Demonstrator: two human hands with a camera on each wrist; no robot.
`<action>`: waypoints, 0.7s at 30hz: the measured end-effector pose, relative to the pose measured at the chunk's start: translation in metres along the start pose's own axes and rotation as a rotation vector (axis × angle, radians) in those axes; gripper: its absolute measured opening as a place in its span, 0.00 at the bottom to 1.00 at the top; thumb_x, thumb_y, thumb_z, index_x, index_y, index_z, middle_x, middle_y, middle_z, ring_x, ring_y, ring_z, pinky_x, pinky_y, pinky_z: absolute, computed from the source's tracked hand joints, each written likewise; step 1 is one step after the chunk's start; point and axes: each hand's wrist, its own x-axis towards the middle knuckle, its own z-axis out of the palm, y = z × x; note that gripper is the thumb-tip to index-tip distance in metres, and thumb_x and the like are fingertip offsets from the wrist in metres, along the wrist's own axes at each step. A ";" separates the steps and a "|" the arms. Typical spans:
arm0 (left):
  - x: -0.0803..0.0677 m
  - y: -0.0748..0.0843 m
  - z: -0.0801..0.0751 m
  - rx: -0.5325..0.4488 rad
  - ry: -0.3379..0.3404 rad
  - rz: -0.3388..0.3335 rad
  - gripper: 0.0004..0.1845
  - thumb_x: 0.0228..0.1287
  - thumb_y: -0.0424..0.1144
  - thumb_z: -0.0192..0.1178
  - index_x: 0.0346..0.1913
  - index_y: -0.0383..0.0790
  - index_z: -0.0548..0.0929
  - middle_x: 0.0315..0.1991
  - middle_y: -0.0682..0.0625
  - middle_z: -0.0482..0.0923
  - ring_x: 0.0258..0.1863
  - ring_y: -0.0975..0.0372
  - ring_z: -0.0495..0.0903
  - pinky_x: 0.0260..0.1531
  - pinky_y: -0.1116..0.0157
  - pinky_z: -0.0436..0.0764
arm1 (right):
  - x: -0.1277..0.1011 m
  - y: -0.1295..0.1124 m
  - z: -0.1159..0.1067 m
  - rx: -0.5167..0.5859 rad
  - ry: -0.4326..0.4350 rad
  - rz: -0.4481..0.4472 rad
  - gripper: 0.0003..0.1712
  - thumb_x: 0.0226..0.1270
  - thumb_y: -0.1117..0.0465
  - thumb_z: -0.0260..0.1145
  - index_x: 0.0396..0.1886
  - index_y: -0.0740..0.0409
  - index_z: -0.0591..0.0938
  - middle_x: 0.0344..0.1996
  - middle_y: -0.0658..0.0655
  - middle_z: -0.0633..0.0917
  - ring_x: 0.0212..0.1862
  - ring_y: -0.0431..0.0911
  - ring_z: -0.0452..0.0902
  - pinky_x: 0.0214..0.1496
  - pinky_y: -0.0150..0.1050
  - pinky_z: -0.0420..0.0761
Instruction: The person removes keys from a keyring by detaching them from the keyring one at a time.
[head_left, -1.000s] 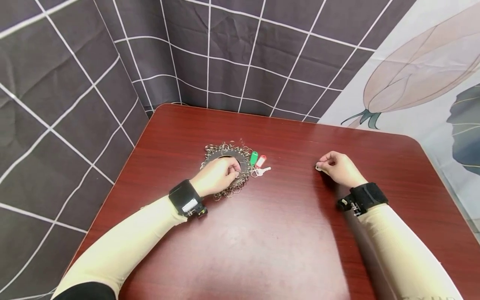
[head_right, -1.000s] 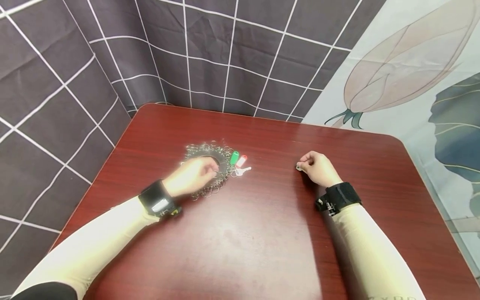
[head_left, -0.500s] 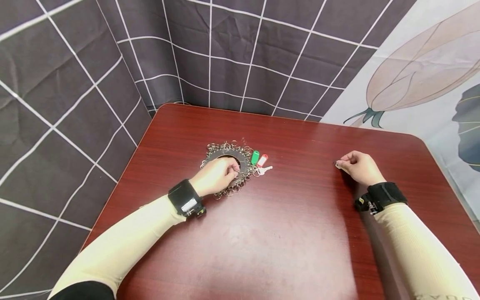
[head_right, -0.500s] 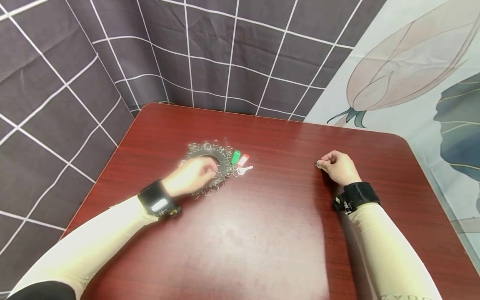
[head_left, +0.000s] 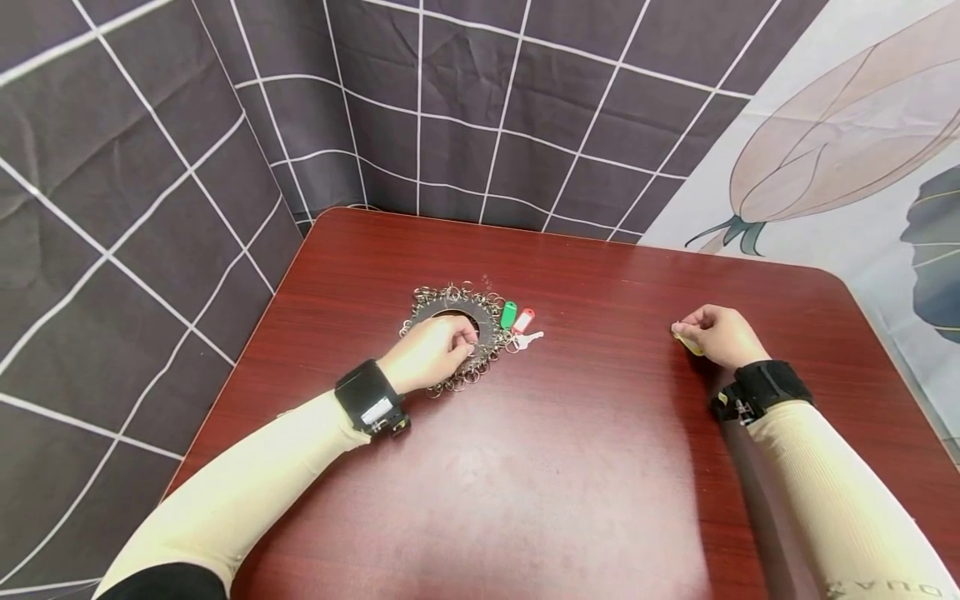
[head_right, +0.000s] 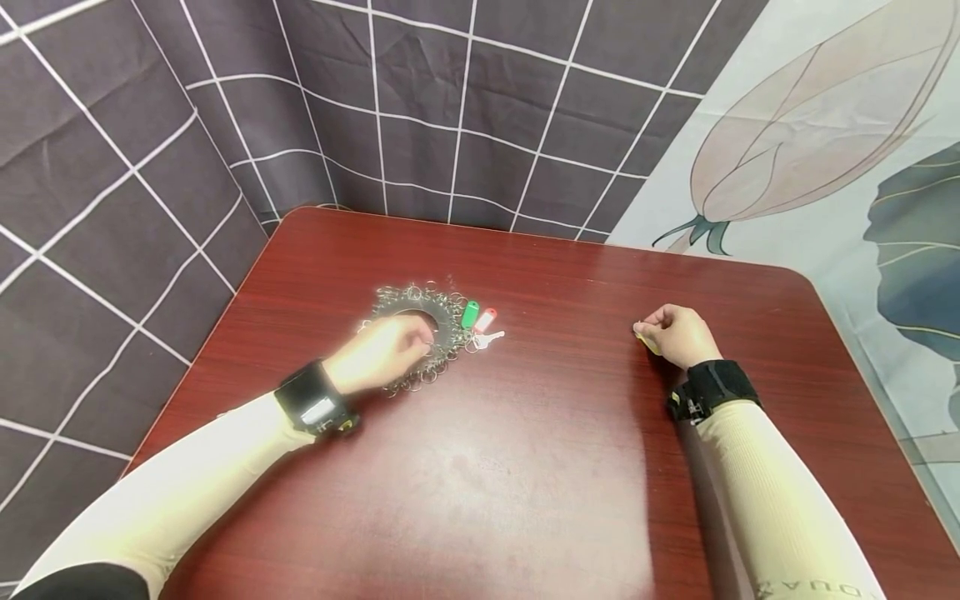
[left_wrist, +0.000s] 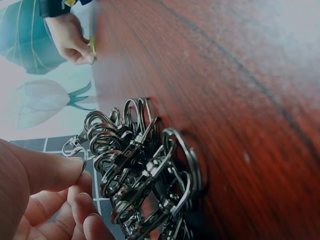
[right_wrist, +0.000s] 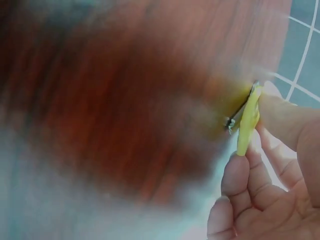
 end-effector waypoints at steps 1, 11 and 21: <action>0.000 0.000 0.000 0.000 0.001 0.001 0.02 0.63 0.37 0.60 0.38 0.46 0.81 0.28 0.58 0.76 0.29 0.66 0.74 0.32 0.66 0.75 | 0.000 0.000 0.000 -0.007 -0.007 0.005 0.21 0.67 0.48 0.64 0.36 0.64 0.78 0.27 0.59 0.80 0.30 0.51 0.70 0.28 0.39 0.69; 0.002 0.002 0.002 -0.002 0.062 0.059 0.09 0.62 0.42 0.64 0.42 0.43 0.81 0.34 0.54 0.77 0.35 0.64 0.75 0.38 0.65 0.75 | 0.003 -0.035 -0.005 -0.009 0.013 -0.097 0.23 0.68 0.48 0.63 0.46 0.65 0.77 0.40 0.65 0.81 0.42 0.57 0.75 0.43 0.51 0.73; 0.020 0.025 0.008 0.333 0.101 0.200 0.23 0.59 0.55 0.63 0.50 0.42 0.79 0.42 0.51 0.74 0.43 0.58 0.74 0.42 0.61 0.76 | 0.006 -0.139 0.058 -0.025 -0.170 -0.452 0.22 0.58 0.54 0.72 0.48 0.61 0.79 0.44 0.59 0.80 0.47 0.51 0.76 0.52 0.48 0.74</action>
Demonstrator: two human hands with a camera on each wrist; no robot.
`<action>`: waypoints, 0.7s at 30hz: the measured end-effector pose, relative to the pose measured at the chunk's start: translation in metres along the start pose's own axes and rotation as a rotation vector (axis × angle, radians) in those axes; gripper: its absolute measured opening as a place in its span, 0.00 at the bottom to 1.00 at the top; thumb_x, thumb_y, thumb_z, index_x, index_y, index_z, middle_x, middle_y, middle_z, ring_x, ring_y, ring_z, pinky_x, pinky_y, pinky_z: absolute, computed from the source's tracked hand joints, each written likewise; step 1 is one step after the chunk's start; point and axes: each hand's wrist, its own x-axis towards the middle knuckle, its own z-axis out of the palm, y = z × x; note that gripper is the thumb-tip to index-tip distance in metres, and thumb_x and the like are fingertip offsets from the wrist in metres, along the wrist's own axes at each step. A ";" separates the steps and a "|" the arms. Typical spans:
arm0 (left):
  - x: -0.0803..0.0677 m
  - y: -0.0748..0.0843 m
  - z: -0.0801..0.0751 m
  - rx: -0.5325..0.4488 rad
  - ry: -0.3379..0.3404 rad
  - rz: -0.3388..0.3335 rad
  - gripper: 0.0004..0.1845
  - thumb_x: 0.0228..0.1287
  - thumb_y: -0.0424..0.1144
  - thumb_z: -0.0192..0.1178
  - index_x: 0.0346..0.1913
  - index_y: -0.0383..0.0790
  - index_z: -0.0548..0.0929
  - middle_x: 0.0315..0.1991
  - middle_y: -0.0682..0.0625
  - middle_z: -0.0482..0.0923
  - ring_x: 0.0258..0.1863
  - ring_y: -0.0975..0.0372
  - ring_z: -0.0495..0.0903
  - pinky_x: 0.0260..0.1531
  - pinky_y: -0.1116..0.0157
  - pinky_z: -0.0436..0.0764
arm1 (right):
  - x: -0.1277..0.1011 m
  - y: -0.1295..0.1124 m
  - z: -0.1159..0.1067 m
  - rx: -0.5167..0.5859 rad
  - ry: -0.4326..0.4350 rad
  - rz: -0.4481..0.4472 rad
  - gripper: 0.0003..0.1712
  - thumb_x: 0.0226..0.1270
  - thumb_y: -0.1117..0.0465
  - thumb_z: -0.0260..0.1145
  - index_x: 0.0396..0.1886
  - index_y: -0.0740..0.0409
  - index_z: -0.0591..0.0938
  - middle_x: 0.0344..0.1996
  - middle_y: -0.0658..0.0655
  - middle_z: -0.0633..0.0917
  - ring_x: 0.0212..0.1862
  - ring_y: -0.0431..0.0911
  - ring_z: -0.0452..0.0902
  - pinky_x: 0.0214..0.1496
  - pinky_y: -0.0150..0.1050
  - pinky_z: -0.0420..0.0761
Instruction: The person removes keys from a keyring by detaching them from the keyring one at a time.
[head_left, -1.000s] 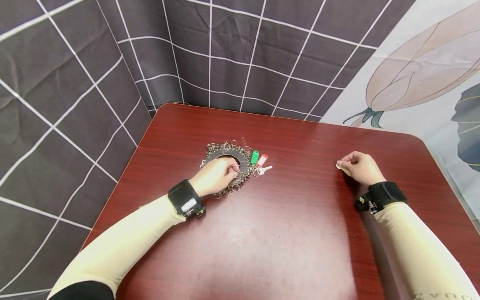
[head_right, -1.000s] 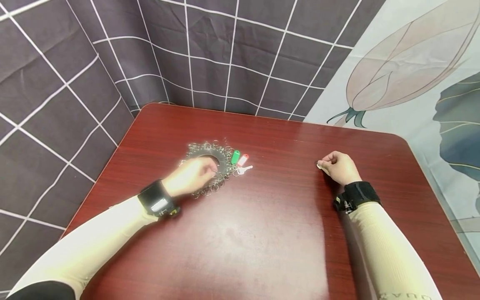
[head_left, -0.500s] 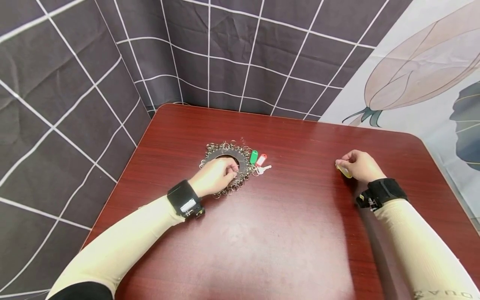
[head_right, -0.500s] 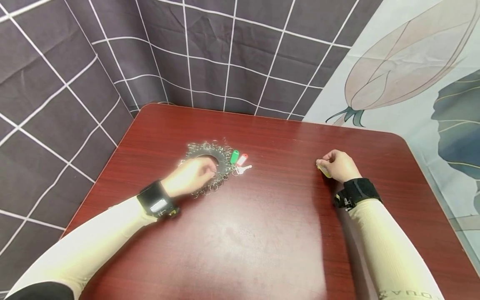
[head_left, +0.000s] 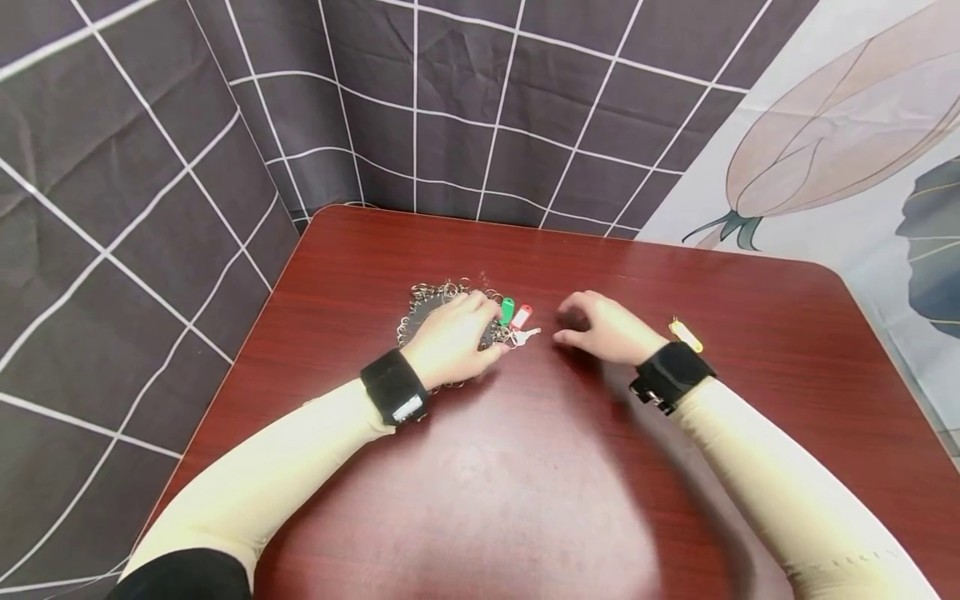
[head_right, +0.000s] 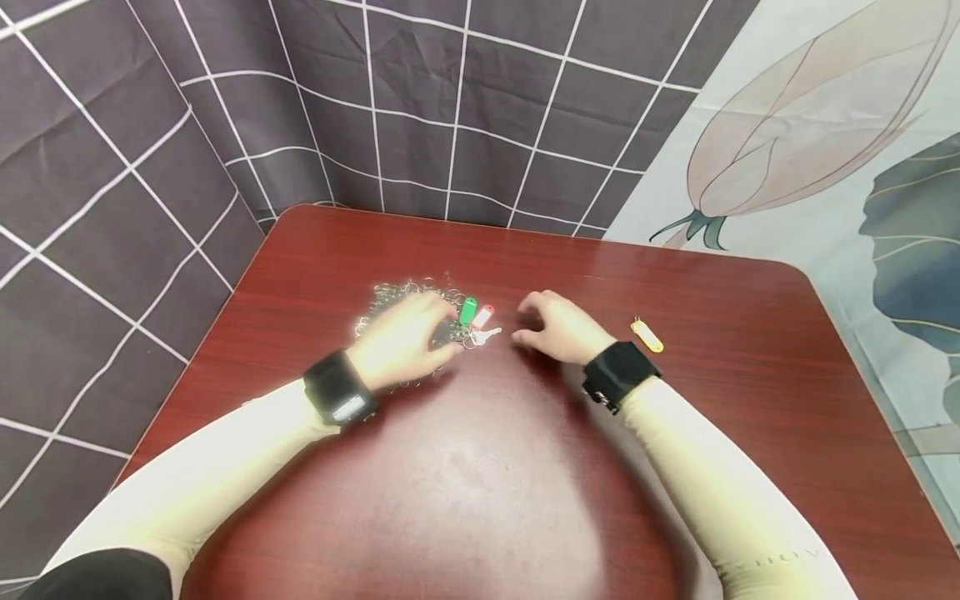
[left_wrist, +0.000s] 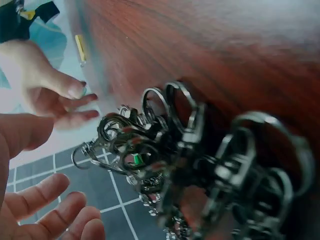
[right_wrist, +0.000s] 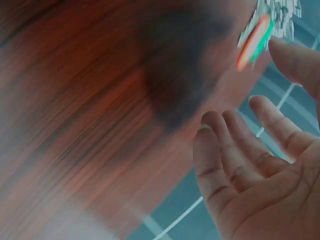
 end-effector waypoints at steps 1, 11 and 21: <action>0.002 0.002 0.000 0.022 -0.001 0.010 0.23 0.58 0.55 0.63 0.49 0.42 0.79 0.40 0.51 0.73 0.42 0.58 0.73 0.41 0.61 0.76 | 0.004 -0.006 0.004 -0.011 -0.012 -0.023 0.23 0.58 0.54 0.73 0.48 0.60 0.79 0.43 0.58 0.80 0.47 0.51 0.76 0.52 0.47 0.74; 0.008 0.005 0.006 0.075 -0.078 0.002 0.18 0.55 0.50 0.65 0.42 0.42 0.78 0.39 0.51 0.72 0.41 0.57 0.72 0.43 0.61 0.74 | 0.030 -0.039 0.032 -0.010 -0.047 -0.131 0.19 0.56 0.59 0.75 0.45 0.61 0.81 0.40 0.60 0.75 0.44 0.48 0.77 0.47 0.39 0.77; 0.011 0.001 0.015 0.015 -0.120 -0.020 0.16 0.54 0.47 0.67 0.42 0.44 0.79 0.39 0.52 0.73 0.44 0.59 0.72 0.44 0.63 0.74 | 0.030 -0.036 0.043 -0.004 -0.043 -0.124 0.11 0.55 0.63 0.73 0.38 0.56 0.82 0.39 0.57 0.72 0.40 0.45 0.77 0.45 0.37 0.77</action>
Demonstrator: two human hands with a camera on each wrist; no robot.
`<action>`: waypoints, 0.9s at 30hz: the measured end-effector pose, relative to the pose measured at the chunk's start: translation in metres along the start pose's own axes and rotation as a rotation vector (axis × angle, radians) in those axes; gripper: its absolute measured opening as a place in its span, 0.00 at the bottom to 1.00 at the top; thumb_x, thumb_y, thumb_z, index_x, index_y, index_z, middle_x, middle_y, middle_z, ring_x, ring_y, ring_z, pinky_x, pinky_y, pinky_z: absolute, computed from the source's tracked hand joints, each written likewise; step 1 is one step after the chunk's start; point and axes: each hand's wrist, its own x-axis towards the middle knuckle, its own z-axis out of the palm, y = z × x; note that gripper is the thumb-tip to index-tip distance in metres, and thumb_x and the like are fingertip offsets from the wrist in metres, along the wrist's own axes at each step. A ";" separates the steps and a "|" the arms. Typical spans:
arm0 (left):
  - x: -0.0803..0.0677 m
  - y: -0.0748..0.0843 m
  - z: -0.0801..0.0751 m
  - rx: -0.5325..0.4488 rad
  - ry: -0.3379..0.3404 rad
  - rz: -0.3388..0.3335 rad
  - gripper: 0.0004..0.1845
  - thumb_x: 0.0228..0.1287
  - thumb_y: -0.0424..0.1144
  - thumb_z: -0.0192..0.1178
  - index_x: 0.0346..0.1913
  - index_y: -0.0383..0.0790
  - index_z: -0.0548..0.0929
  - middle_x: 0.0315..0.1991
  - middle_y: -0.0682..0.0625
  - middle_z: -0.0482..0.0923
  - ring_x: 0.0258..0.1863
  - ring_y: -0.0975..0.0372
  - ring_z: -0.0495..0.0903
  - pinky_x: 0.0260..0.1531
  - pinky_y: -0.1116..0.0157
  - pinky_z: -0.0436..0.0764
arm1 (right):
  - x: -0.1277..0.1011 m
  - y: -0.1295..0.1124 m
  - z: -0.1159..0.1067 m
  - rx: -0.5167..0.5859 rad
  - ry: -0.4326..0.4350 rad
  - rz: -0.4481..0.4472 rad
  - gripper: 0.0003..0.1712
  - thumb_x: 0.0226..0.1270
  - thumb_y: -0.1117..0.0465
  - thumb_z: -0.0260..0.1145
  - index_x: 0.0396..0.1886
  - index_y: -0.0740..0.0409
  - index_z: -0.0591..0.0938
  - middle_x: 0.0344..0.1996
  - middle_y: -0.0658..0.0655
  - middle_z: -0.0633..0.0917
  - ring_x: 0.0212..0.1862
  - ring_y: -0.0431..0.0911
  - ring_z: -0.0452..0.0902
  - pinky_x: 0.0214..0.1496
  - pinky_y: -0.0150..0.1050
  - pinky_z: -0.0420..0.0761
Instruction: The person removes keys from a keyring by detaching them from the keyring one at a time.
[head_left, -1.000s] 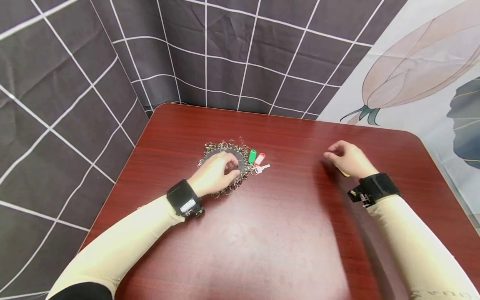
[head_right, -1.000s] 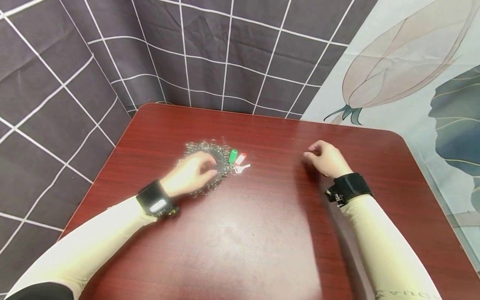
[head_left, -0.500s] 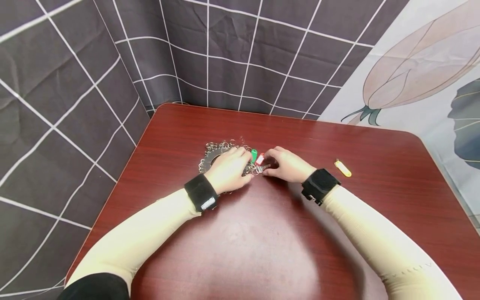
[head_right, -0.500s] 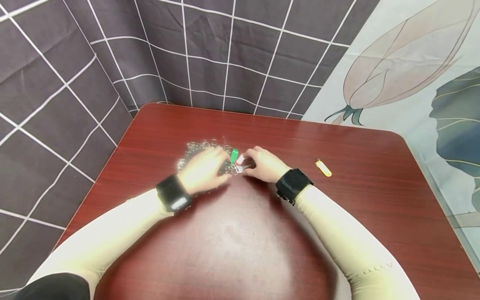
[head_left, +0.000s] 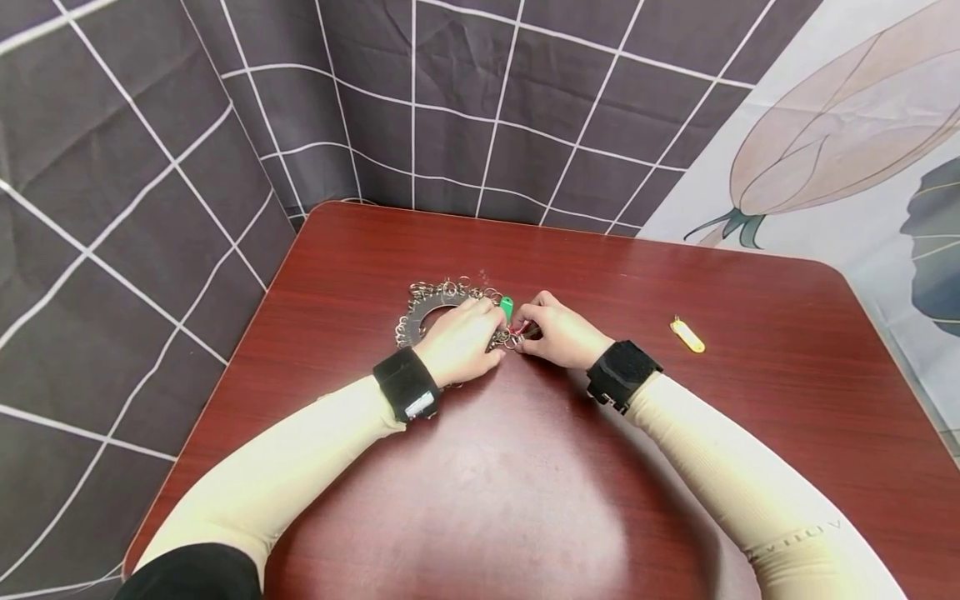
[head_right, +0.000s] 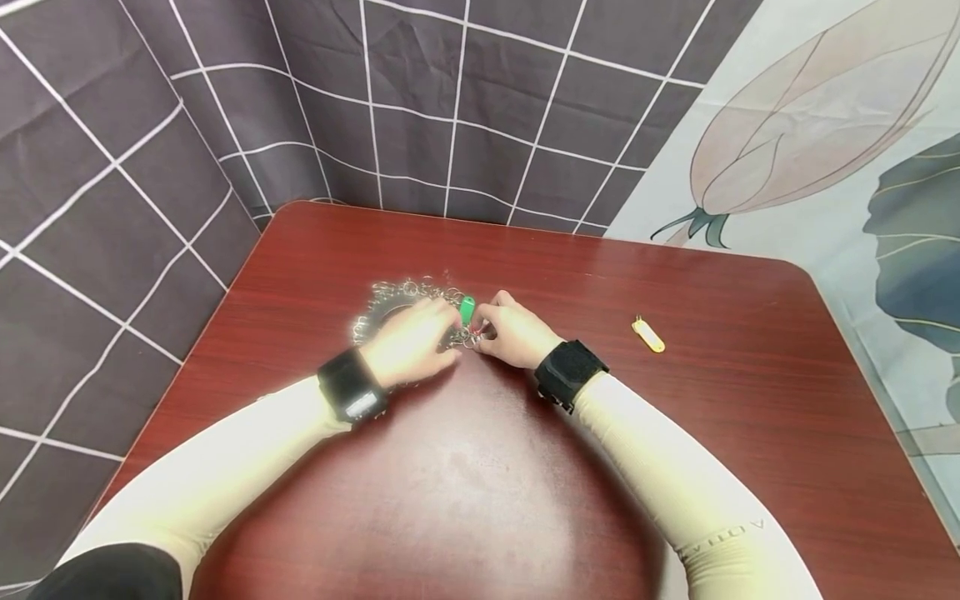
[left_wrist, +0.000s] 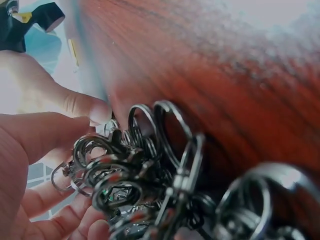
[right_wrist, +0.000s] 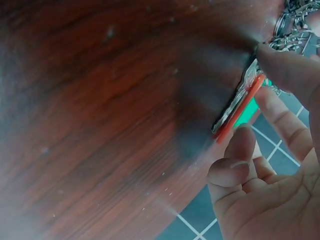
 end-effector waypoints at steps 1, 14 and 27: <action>0.000 0.000 0.000 -0.002 -0.002 -0.002 0.15 0.54 0.47 0.67 0.42 0.44 0.80 0.39 0.52 0.73 0.44 0.59 0.73 0.44 0.63 0.74 | 0.000 0.000 0.000 -0.004 0.004 -0.005 0.10 0.55 0.63 0.73 0.37 0.55 0.82 0.38 0.57 0.72 0.39 0.45 0.76 0.44 0.37 0.77; -0.002 -0.002 0.008 -0.022 0.011 -0.029 0.13 0.56 0.45 0.66 0.42 0.46 0.82 0.40 0.52 0.73 0.43 0.59 0.73 0.41 0.61 0.75 | -0.013 -0.008 -0.001 -0.075 0.038 -0.036 0.09 0.54 0.65 0.71 0.22 0.52 0.78 0.29 0.54 0.71 0.33 0.44 0.66 0.36 0.36 0.70; -0.005 -0.001 0.007 -0.037 0.021 -0.039 0.14 0.57 0.45 0.66 0.44 0.44 0.82 0.41 0.51 0.73 0.43 0.59 0.73 0.42 0.61 0.75 | -0.009 -0.016 0.000 -0.076 0.019 0.063 0.17 0.54 0.51 0.76 0.33 0.57 0.79 0.33 0.56 0.74 0.37 0.49 0.67 0.41 0.41 0.69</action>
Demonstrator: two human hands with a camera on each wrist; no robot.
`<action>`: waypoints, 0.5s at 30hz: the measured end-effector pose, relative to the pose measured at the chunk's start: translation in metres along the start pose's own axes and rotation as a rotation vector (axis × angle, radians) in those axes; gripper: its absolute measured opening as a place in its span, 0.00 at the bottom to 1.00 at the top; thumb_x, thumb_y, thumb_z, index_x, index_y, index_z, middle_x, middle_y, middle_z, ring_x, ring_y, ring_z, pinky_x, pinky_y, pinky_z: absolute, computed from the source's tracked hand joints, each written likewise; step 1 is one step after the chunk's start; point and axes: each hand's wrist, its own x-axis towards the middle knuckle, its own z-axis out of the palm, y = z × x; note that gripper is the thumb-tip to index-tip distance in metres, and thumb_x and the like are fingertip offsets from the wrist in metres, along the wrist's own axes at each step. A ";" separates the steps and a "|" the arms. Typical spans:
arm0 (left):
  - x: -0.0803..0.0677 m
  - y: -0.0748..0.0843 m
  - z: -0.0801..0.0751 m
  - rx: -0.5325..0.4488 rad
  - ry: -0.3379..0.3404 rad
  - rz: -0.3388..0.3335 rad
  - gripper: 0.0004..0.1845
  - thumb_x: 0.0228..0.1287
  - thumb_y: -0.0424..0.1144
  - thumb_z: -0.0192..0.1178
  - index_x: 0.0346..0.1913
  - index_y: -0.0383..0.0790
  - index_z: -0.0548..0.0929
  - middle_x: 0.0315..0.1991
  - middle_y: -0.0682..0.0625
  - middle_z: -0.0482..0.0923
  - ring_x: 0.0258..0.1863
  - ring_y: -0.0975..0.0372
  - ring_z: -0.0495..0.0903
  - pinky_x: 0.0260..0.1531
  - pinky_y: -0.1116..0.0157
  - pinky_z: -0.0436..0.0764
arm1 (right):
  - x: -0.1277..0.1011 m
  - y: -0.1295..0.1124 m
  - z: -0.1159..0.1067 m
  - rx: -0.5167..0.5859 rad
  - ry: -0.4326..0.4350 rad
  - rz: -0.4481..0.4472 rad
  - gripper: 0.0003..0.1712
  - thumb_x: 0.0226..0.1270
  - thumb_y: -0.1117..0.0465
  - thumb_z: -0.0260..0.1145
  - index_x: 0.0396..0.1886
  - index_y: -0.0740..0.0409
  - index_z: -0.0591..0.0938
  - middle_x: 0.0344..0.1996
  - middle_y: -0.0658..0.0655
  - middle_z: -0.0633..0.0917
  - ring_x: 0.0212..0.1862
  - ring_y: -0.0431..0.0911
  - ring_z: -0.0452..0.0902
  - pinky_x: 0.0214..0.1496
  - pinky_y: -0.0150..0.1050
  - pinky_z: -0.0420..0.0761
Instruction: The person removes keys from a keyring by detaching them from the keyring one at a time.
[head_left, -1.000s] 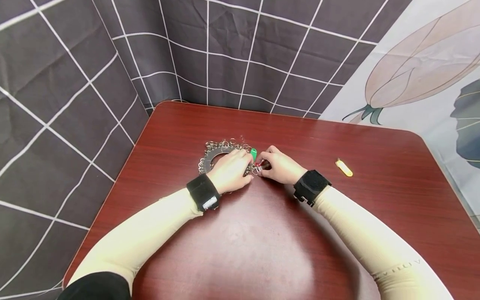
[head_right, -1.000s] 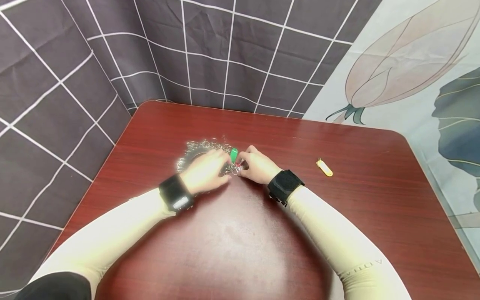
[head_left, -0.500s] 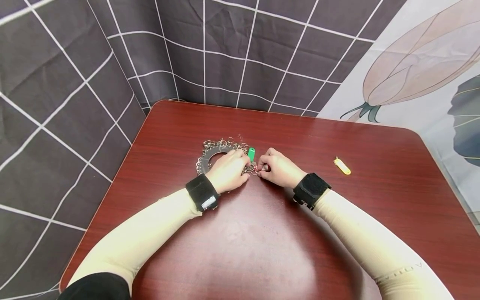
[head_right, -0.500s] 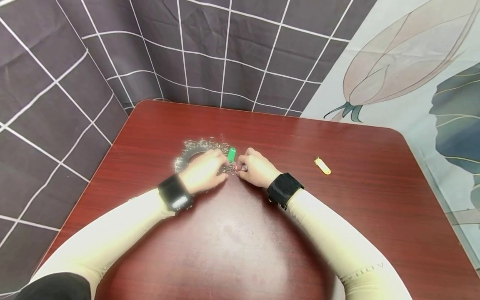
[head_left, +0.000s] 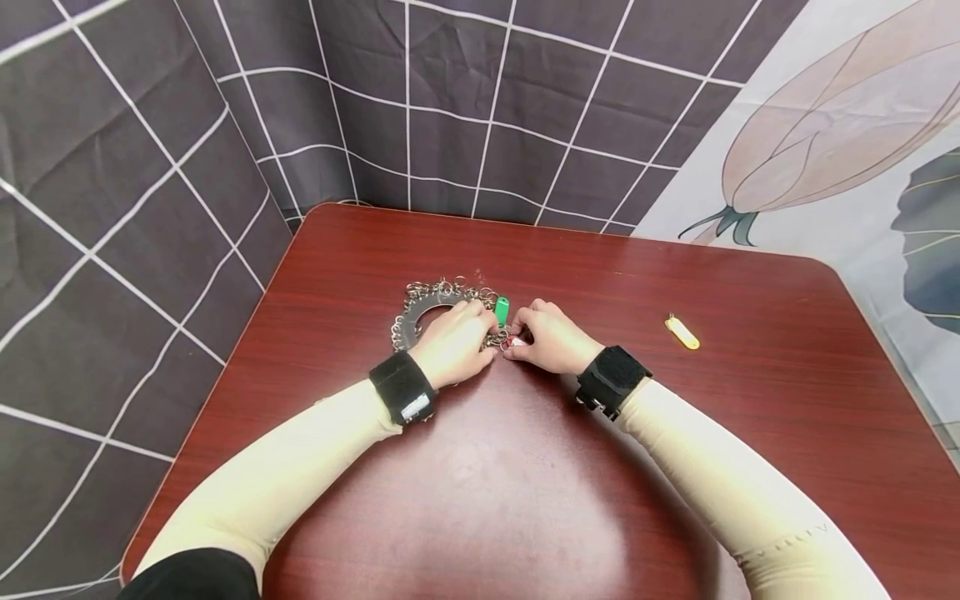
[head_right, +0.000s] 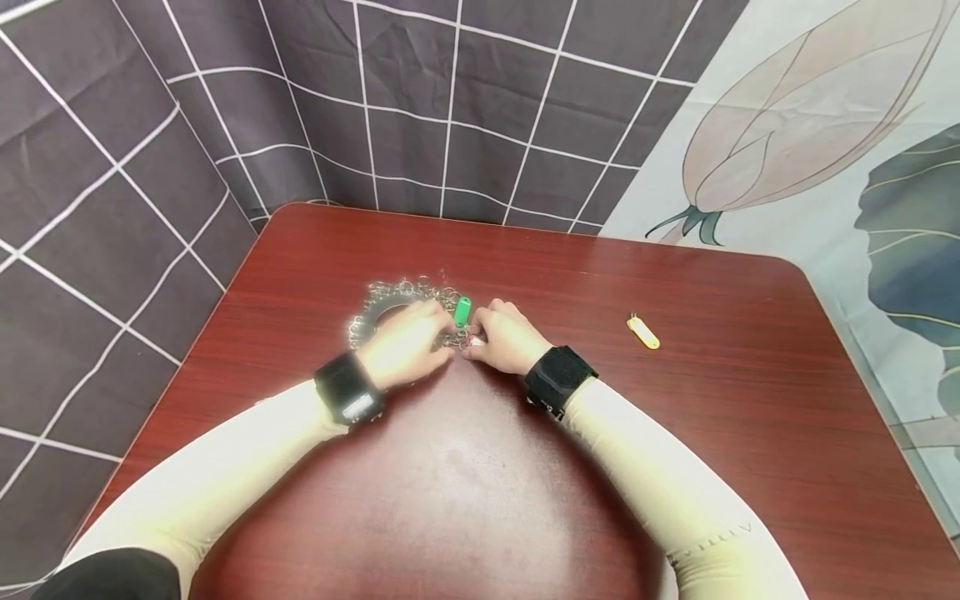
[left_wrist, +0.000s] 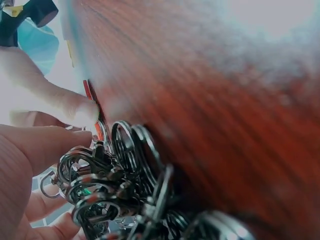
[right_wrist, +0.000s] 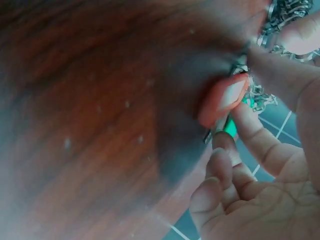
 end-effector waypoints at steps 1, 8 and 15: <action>0.000 0.000 0.000 -0.003 0.003 -0.004 0.14 0.57 0.45 0.66 0.45 0.44 0.81 0.41 0.51 0.73 0.44 0.58 0.73 0.43 0.61 0.75 | 0.001 0.000 0.001 -0.011 -0.009 0.011 0.17 0.54 0.51 0.75 0.32 0.55 0.79 0.32 0.55 0.74 0.38 0.49 0.67 0.41 0.42 0.68; -0.002 -0.006 0.002 -0.015 0.041 -0.026 0.13 0.55 0.43 0.66 0.43 0.42 0.81 0.39 0.50 0.73 0.43 0.57 0.73 0.42 0.60 0.75 | 0.001 0.003 0.004 -0.044 -0.054 0.059 0.15 0.55 0.52 0.73 0.23 0.47 0.74 0.27 0.49 0.74 0.36 0.50 0.68 0.39 0.45 0.64; -0.004 -0.004 -0.002 -0.010 0.046 -0.030 0.12 0.55 0.42 0.67 0.41 0.42 0.81 0.38 0.50 0.73 0.42 0.56 0.73 0.41 0.59 0.75 | -0.003 0.002 0.004 -0.002 -0.070 0.058 0.14 0.55 0.54 0.72 0.26 0.49 0.74 0.19 0.44 0.74 0.32 0.45 0.70 0.36 0.43 0.61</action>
